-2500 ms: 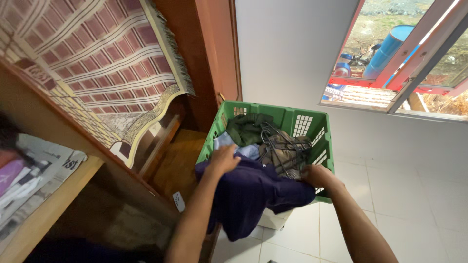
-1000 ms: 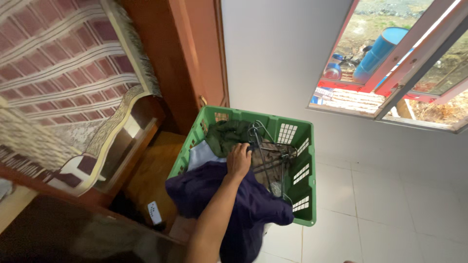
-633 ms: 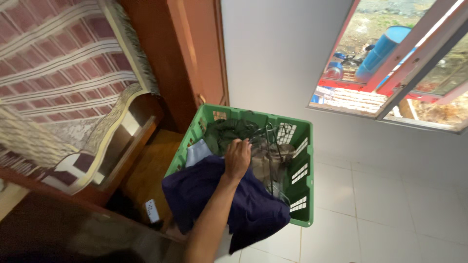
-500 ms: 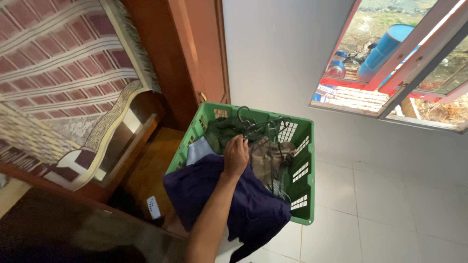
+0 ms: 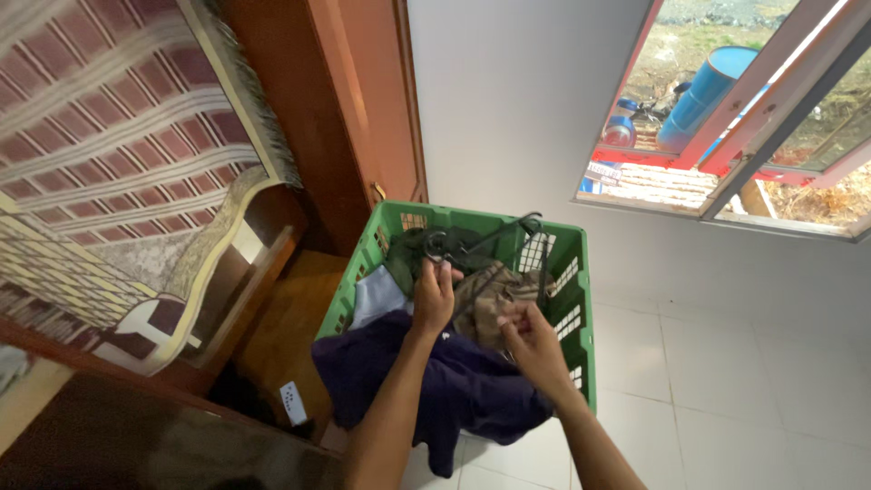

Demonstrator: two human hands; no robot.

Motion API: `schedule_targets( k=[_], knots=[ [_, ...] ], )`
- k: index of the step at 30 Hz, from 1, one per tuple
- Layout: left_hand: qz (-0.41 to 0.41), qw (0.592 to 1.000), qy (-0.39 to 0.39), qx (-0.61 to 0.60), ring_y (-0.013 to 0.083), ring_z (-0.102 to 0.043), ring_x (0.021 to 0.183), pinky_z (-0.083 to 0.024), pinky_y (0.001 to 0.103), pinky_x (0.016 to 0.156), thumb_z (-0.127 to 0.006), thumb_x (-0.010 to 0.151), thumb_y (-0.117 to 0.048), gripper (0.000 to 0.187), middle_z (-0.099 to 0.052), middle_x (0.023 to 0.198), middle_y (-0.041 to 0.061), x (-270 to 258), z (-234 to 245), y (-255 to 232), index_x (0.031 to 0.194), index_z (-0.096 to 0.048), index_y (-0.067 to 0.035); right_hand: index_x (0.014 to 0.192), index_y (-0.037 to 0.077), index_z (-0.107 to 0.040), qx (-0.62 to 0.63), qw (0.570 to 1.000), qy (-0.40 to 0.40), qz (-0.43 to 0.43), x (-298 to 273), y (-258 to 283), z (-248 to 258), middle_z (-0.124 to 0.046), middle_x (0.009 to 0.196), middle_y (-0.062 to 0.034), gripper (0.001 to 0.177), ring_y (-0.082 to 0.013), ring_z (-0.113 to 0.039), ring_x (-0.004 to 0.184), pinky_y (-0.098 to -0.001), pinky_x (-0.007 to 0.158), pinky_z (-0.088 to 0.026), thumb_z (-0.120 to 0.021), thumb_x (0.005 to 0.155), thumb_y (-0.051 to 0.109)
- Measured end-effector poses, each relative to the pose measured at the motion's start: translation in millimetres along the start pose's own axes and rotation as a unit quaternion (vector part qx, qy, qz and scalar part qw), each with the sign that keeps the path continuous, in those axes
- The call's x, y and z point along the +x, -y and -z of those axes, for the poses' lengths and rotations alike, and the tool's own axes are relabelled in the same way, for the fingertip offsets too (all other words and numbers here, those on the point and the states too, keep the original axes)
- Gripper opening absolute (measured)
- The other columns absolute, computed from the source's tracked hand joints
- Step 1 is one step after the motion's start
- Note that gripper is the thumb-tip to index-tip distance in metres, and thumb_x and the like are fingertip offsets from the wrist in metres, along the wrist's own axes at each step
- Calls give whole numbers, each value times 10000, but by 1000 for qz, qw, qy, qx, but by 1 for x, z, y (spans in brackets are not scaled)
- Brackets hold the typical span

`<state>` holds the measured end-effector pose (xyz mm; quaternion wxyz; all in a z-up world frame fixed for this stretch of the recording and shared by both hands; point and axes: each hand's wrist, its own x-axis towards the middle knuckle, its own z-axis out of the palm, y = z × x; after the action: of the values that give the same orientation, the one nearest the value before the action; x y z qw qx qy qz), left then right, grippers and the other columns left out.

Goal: The person removes a dark purple long-sleeved shirt from a green laundry basket, places it on a hanger, and hangs it in a wooden wardrobe. The person then removes the shirt from the wardrobe and returns it to the basket.

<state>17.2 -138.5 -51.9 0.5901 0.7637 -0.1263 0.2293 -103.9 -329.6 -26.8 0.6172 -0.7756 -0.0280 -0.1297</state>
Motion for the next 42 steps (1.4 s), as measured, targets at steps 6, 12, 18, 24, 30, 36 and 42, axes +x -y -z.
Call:
schedule_targets(
  k=[6, 12, 18, 24, 30, 36, 42],
  knots=[
    [14, 992, 6, -124, 169, -687, 770, -542, 316, 726, -467, 1112, -200, 199, -716, 858, 90, -6, 2, 22, 1144, -531, -15, 1388, 114, -444, 189, 979, 16, -71, 38, -67, -51, -633, 1243, -72, 446, -135, -661, 1047, -264, 814, -562, -634, 992, 194],
    [69, 981, 9, -181, 123, -673, 714, -544, 265, 671, -479, 1093, -218, 219, -737, 864, 73, -9, 2, 35, 1128, -556, -16, 1391, 106, -485, 223, 961, 69, -152, 61, -85, -82, -676, 1131, -76, 417, -163, -680, 907, -290, 707, -552, -573, 999, 218],
    [86, 983, 18, -159, 109, -600, 640, -499, 251, 608, -475, 1088, -232, 236, -740, 892, 91, -13, 6, 36, 1162, -571, -29, 1289, 45, -532, 185, 982, 15, -24, 54, -99, -96, -693, 1071, -88, 356, -142, -668, 894, -275, 779, -555, -666, 980, 159],
    [103, 968, 19, -228, 110, -628, 587, -495, 230, 527, -475, 1090, -266, 253, -760, 938, 110, -8, 7, 51, 1149, -565, -37, 1280, 52, -554, -36, 995, -94, -4, 44, -101, -90, -666, 1104, -125, 411, -187, -683, 900, -298, 779, -557, -747, 954, 211],
    [146, 961, 54, -227, 141, -648, 632, -494, 254, 550, -518, 1087, -298, 305, -783, 985, 146, -10, 13, 63, 1185, -590, -19, 1468, 133, -384, 174, 974, 1, -147, 50, -98, -80, -698, 971, -106, 517, -202, -724, 736, -320, 566, -556, -588, 998, 203],
    [-32, 975, 50, 214, 419, -701, 849, -563, 508, 687, -822, 758, -457, 880, -719, 1002, 229, -30, 7, 48, 1388, -457, 37, 1468, 134, -419, 287, 951, 16, -110, 56, -105, -81, -706, 924, -103, 422, -202, -715, 692, -335, 548, -577, -496, 1054, 121],
    [103, 962, 0, 254, 353, -739, 783, -568, 466, 738, -608, 971, -464, 420, -756, 789, 104, -17, 13, 46, 1139, -730, -99, 1395, 120, -447, 271, 954, -1, -131, 61, -108, -76, -708, 903, -96, 359, -193, -732, 701, -333, 590, -592, -446, 1036, 124]
  ],
)
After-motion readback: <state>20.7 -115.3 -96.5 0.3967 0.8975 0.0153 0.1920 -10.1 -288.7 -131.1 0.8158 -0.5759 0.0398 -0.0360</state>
